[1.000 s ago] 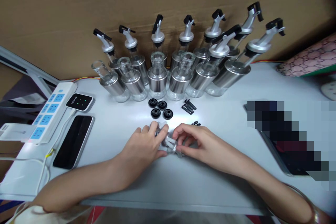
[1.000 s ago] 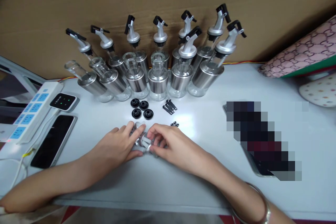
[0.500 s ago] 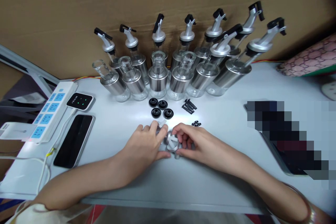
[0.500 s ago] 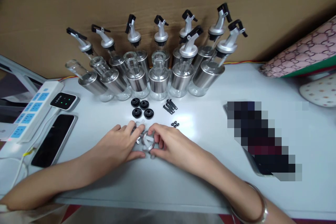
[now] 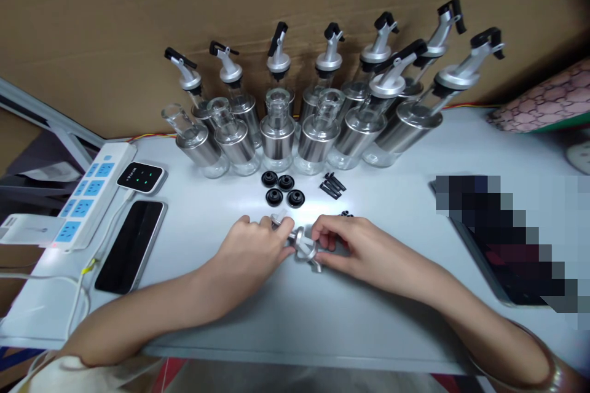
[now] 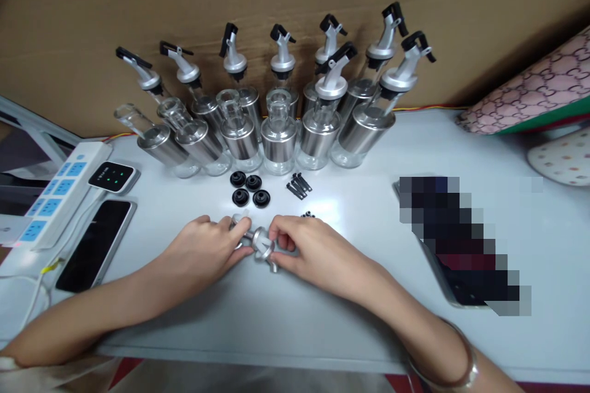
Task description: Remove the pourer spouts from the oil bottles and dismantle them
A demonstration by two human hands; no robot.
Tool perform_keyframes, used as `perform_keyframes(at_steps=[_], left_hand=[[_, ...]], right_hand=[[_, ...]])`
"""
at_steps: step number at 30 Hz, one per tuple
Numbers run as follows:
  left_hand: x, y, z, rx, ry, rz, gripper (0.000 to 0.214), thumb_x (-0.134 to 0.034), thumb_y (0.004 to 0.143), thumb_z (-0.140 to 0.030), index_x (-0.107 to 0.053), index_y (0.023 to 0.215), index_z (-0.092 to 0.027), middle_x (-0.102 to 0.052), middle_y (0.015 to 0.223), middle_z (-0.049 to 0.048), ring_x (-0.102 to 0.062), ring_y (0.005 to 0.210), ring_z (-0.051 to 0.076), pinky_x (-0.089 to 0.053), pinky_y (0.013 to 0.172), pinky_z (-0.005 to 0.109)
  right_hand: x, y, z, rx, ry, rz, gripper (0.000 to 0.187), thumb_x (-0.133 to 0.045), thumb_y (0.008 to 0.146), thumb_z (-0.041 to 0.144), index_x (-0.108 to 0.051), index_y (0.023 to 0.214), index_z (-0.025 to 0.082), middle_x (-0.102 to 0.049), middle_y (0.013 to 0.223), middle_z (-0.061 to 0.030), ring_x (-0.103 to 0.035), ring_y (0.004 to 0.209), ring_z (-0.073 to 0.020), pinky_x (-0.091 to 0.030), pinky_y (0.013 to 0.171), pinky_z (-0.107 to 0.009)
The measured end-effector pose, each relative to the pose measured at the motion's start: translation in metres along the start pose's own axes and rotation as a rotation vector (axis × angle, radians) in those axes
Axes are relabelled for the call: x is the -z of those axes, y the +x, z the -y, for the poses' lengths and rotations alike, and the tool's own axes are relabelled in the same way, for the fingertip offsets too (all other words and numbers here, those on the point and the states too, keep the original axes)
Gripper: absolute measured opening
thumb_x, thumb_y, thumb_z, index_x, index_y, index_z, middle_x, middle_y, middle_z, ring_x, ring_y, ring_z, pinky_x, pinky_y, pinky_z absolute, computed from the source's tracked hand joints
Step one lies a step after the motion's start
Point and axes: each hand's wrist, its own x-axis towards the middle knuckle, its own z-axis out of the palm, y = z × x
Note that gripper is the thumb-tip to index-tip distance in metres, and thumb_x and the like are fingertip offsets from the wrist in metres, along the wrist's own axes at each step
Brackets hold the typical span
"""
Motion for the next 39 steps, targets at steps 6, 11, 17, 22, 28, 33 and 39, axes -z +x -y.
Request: perform_keyframes(at_steps=[6,11,17,22,28,33,39], left_hand=[[-0.007,0.0,0.001,0.022,-0.021,-0.024,0.017,-0.04,0.098,-0.026,-0.053,0.107,-0.018,-0.069,0.076,0.007,-0.066,0.061,0.021,-0.034,0.052,0.028],[-0.004,0.0,0.001,0.046,-0.03,0.008,0.021,-0.038,0.098,-0.028,-0.052,0.11,-0.019,-0.07,0.074,0.0068,-0.067,0.06,0.022,-0.033,0.05,0.028],[-0.002,0.0,0.0,0.061,-0.043,0.033,0.021,-0.038,0.098,-0.027,-0.052,0.109,-0.017,-0.069,0.073,0.0073,-0.066,0.06,0.022,-0.037,0.051,0.028],[-0.002,-0.004,0.005,-0.109,-0.077,-0.015,0.033,-0.05,0.094,-0.036,-0.048,0.118,-0.014,-0.067,0.093,0.0109,-0.067,0.074,0.025,-0.047,0.065,0.034],[0.004,-0.008,0.018,-0.193,-0.246,0.063,0.084,-0.076,0.074,-0.042,-0.031,0.137,-0.013,-0.061,0.111,0.0135,-0.065,0.085,0.026,-0.048,0.076,0.036],[0.005,-0.01,0.031,-0.156,-0.241,0.049,0.103,-0.086,0.06,-0.038,-0.025,0.142,-0.021,-0.056,0.109,0.0093,-0.063,0.078,0.024,-0.046,0.07,0.032],[0.001,-0.004,0.039,-0.155,-0.227,0.015,0.088,-0.083,0.063,-0.047,-0.037,0.132,-0.018,-0.054,0.105,0.0074,-0.06,0.077,0.022,-0.045,0.07,0.031]], right_hand=[[0.004,-0.002,-0.002,0.056,-0.009,-0.019,0.012,-0.064,0.082,0.027,-0.057,0.09,0.021,-0.06,0.087,-0.0009,-0.056,0.077,-0.0148,-0.042,0.07,-0.027],[0.002,-0.003,-0.001,0.133,0.023,-0.029,0.007,-0.06,0.085,0.024,-0.057,0.09,0.021,-0.056,0.102,-0.003,-0.056,0.078,-0.0134,-0.043,0.07,-0.027],[0.001,0.0,-0.005,0.111,-0.059,-0.028,0.004,-0.059,0.084,0.018,-0.058,0.08,0.02,-0.058,0.084,-0.0012,-0.053,0.065,-0.0117,-0.041,0.063,-0.025],[-0.002,0.001,-0.005,0.008,0.069,-0.095,0.013,-0.063,0.08,0.019,-0.051,0.084,0.02,-0.058,0.071,0.0025,-0.055,0.061,-0.0115,-0.042,0.059,-0.023],[-0.002,0.003,0.0,0.012,0.029,-0.088,0.021,-0.063,0.081,0.025,-0.043,0.075,0.021,-0.054,0.07,0.0019,-0.048,0.059,-0.011,-0.037,0.056,-0.024],[0.001,-0.002,0.004,-0.028,0.052,0.013,0.029,-0.066,0.079,0.031,-0.048,0.1,0.021,-0.056,0.074,0.0025,-0.053,0.063,-0.0133,-0.04,0.058,-0.025],[0.0,-0.003,0.002,0.077,-0.019,0.03,0.041,-0.063,0.081,0.022,-0.053,0.121,0.024,-0.058,0.081,0.0009,-0.055,0.068,-0.014,-0.041,0.063,-0.025]])
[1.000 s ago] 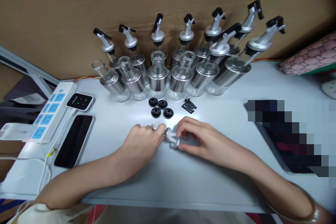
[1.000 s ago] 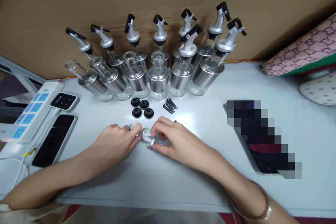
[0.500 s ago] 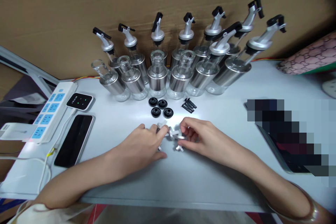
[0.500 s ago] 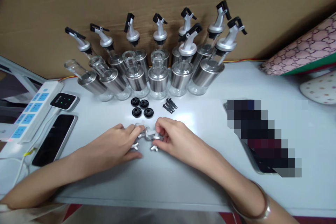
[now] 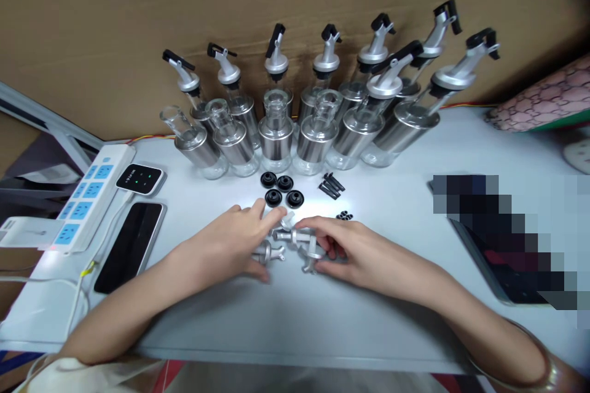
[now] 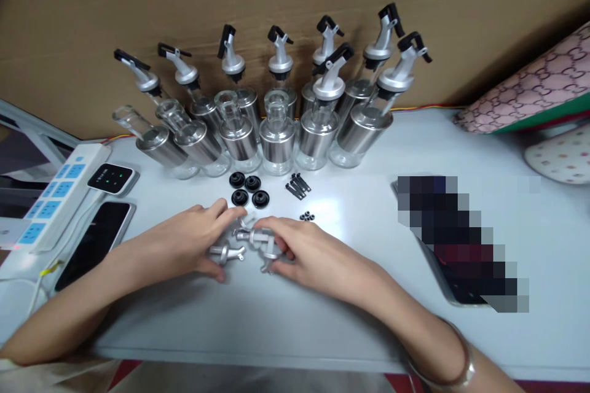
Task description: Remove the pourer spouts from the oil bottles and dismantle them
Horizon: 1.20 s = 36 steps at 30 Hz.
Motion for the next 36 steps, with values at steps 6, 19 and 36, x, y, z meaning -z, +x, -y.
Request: perform_keyframes(at_steps=[6,19,36], left_hand=[[0.0026,0.0071,-0.0063,0.037,-0.013,0.031,0.065,-0.068,0.072,-0.062,-0.049,0.111,-0.013,-0.056,0.101,0.0091,-0.059,0.076,0.023,-0.045,0.071,0.033],[0.0035,0.006,-0.0078,-0.03,0.0,-0.015,0.055,-0.055,0.081,-0.064,-0.051,0.102,-0.013,-0.059,0.092,0.0071,-0.058,0.072,0.022,-0.044,0.069,0.032],[0.0051,0.0084,-0.0081,-0.024,-0.038,-0.03,0.051,-0.05,0.087,-0.061,-0.051,0.104,-0.013,-0.061,0.095,0.0086,-0.059,0.072,0.021,-0.044,0.069,0.032]], right_hand=[[-0.0038,0.0024,-0.0035,-0.031,-0.139,-0.069,0.021,-0.065,0.082,0.03,-0.058,0.099,0.02,-0.057,0.074,0.0009,-0.053,0.062,-0.0135,-0.037,0.058,-0.025],[-0.001,-0.0001,0.0046,-0.053,0.203,-0.009,0.032,-0.069,0.076,0.028,-0.05,0.101,0.021,-0.063,0.075,0.0021,-0.059,0.063,-0.0122,-0.046,0.06,-0.023],[-0.0044,0.0016,-0.0011,0.019,-0.048,-0.124,0.021,-0.055,0.085,0.026,-0.045,0.068,0.021,-0.05,0.055,0.005,-0.043,0.048,-0.0088,-0.031,0.05,-0.023]])
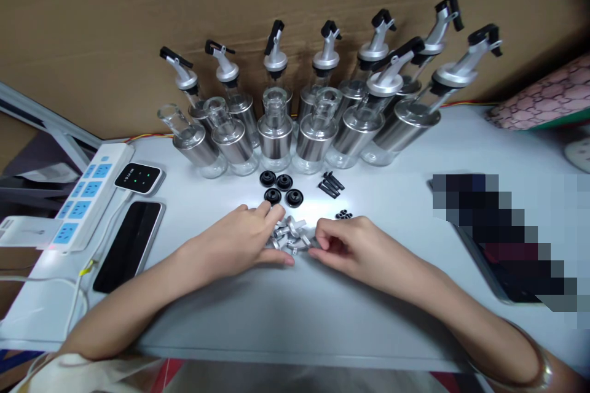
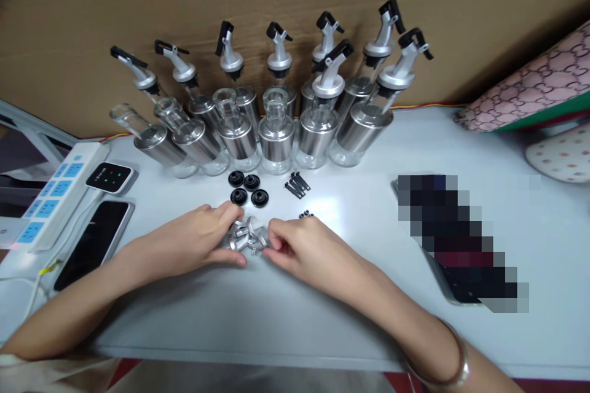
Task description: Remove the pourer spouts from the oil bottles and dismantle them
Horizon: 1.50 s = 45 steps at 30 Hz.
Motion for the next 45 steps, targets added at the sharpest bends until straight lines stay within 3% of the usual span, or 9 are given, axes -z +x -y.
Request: perform_keyframes(at_steps=[10,13,18,23,26,33,37,41,45], left_hand=[[0.005,-0.012,0.002,0.02,0.095,-0.142,0.054,-0.048,0.088,-0.061,-0.052,0.106,-0.01,-0.061,0.092,0.0091,-0.06,0.07,0.02,-0.044,0.062,0.029],[0.004,-0.016,-0.014,-0.228,0.076,-0.219,0.037,-0.038,0.097,-0.046,-0.058,0.082,-0.019,-0.058,0.065,0.0006,-0.052,0.054,0.015,-0.039,0.053,0.028],[-0.036,-0.005,-0.05,-0.712,-0.022,-0.28,0.053,-0.036,0.098,-0.036,-0.044,0.048,-0.02,-0.038,0.039,-0.0028,-0.03,0.036,0.011,-0.023,0.037,0.027],[-0.076,0.013,-0.055,-0.895,-0.226,-0.869,0.063,-0.06,0.083,-0.057,-0.03,0.042,-0.019,-0.026,0.04,-0.0067,-0.022,0.036,0.008,-0.019,0.035,0.025],[-0.081,0.017,-0.052,-0.867,-0.271,-1.005,0.064,-0.059,0.084,-0.057,-0.028,0.043,-0.019,-0.026,0.042,-0.0069,-0.021,0.038,0.007,-0.019,0.035,0.024],[-0.095,0.02,-0.061,-0.807,-0.222,-0.992,0.058,-0.046,0.094,-0.051,-0.031,0.048,-0.018,-0.028,0.042,-0.0065,-0.022,0.036,0.007,-0.017,0.035,0.022],[-0.107,0.025,-0.062,-0.797,-0.083,-0.878,0.049,-0.045,0.096,-0.044,-0.039,0.054,-0.019,-0.036,0.044,-0.0064,-0.031,0.036,0.008,-0.018,0.037,0.023],[-0.113,0.024,-0.06,-0.724,0.024,-0.759,0.034,-0.048,0.092,-0.035,-0.044,0.062,-0.02,-0.044,0.05,-0.0055,-0.037,0.038,0.01,-0.018,0.038,0.027],[-0.115,0.021,-0.057,-0.688,0.088,-0.639,0.023,-0.057,0.085,-0.026,-0.044,0.068,-0.02,-0.041,0.054,-0.0063,-0.032,0.04,0.011,-0.018,0.038,0.028]], right_hand=[[0.008,-0.002,0.003,-0.005,-0.052,0.103,0.029,-0.059,0.079,0.023,-0.036,0.061,0.021,-0.037,0.05,0.0073,-0.031,0.046,-0.0075,-0.025,0.049,-0.023],[0.007,-0.002,0.002,0.025,-0.039,0.107,0.035,-0.059,0.079,0.024,-0.03,0.059,0.021,-0.034,0.05,0.0073,-0.028,0.046,-0.0075,-0.024,0.048,-0.024],[0.005,-0.003,0.005,0.117,0.016,-0.208,0.046,-0.048,0.088,0.024,-0.012,0.059,0.021,-0.017,0.052,0.006,-0.016,0.049,-0.0088,-0.02,0.046,-0.026],[0.003,-0.008,0.007,0.214,0.185,-0.551,0.045,-0.038,0.098,0.029,-0.014,0.061,0.021,-0.013,0.053,0.0055,-0.014,0.044,-0.0076,-0.016,0.041,-0.027],[-0.002,-0.01,0.001,0.215,0.276,-0.715,0.043,-0.036,0.1,0.033,-0.02,0.062,0.022,-0.017,0.054,0.0052,-0.02,0.044,-0.008,-0.018,0.042,-0.027],[-0.009,-0.008,-0.004,0.194,0.437,-0.819,0.034,-0.038,0.1,0.033,-0.034,0.067,0.023,-0.026,0.055,0.0069,-0.026,0.045,-0.0085,-0.022,0.042,-0.024],[-0.005,-0.002,0.001,0.183,0.534,-0.818,0.012,-0.036,0.098,0.021,-0.046,0.096,0.027,-0.043,0.069,0.006,-0.032,0.042,-0.0066,-0.027,0.038,-0.019],[0.002,0.003,0.003,0.382,0.384,-0.907,0.023,-0.037,0.081,0.001,-0.042,0.071,0.022,-0.048,0.085,0.0002,-0.049,0.059,-0.0081,-0.038,0.048,-0.022],[0.013,0.008,0.007,0.526,0.158,-0.867,0.025,-0.033,0.062,-0.005,-0.034,0.056,0.02,-0.041,0.057,0.0035,-0.04,0.05,-0.0086,-0.031,0.047,-0.022]])
